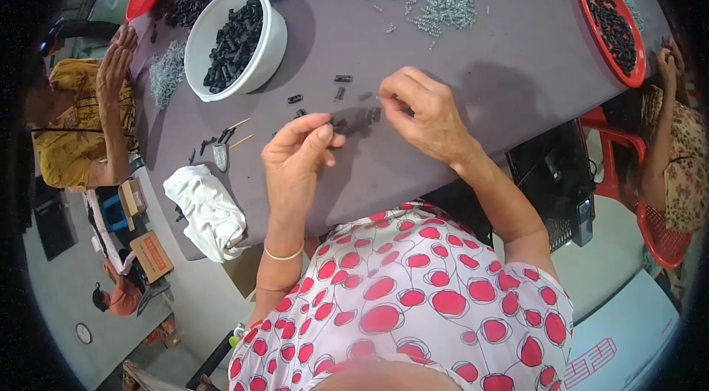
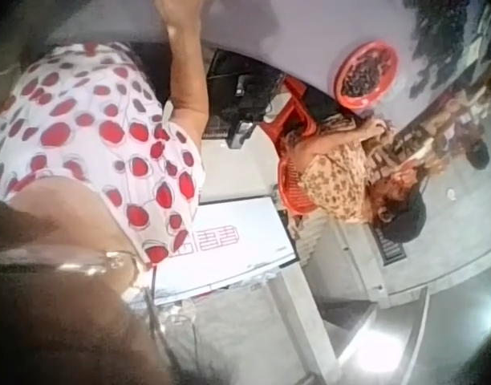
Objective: Assembling small black plastic connectors with silver pins.
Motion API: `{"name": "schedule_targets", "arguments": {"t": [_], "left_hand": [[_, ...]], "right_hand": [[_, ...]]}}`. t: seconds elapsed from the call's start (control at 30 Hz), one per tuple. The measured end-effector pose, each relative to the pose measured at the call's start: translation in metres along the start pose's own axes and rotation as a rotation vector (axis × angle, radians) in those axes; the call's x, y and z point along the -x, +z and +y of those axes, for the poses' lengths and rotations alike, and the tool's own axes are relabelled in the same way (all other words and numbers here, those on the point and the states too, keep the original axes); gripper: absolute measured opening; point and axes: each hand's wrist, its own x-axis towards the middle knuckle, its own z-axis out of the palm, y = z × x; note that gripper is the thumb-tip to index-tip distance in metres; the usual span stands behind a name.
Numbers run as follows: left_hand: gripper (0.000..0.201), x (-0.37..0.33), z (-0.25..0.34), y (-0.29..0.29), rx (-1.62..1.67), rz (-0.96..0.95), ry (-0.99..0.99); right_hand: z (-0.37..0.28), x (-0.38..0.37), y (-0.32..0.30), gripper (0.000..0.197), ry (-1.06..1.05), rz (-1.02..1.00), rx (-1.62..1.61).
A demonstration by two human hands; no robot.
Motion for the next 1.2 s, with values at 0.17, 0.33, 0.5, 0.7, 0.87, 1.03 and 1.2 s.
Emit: {"name": "schedule_targets", "arguments": {"t": [0.17, 0.33, 0.5, 0.7, 0.87, 1.03, 1.2], "left_hand": [[0.016, -0.006, -0.016, 0.0, 0.892, -0.121, -0.456], [0.014, -0.001, -0.011, 0.009, 0.843, -0.079, -0.458], [0.016, 0.002, -0.013, 0.018, 0.811, -0.018, -0.389], [0.014, 0.009, -0.014, 0.021, 0.79, -0.014, -0.353], [0.015, 0.013, -0.012, 0.023, 0.646, 0.0, -0.325], [0.013, 0.016, -0.017, 0.021, 0.621, -0.011, -0.325], [0.012, 0.015, -0.023, 0.02, 0.87, -0.046, -0.394]], "right_hand": [[-0.014, -0.001, -0.008, 0.019, -0.013, -0.022, -0.029], [-0.042, -0.003, -0.013, 0.022, -0.106, -0.027, 0.023], [-0.048, -0.002, -0.009, 0.021, -0.112, -0.062, 0.033], [-0.049, 0.002, -0.008, 0.02, -0.121, -0.083, 0.069], [-0.055, 0.002, -0.01, 0.019, -0.167, -0.128, 0.163], [-0.057, 0.002, -0.009, 0.02, -0.211, -0.201, 0.157], [-0.055, 0.004, -0.009, 0.021, -0.142, -0.169, 0.121]]}}
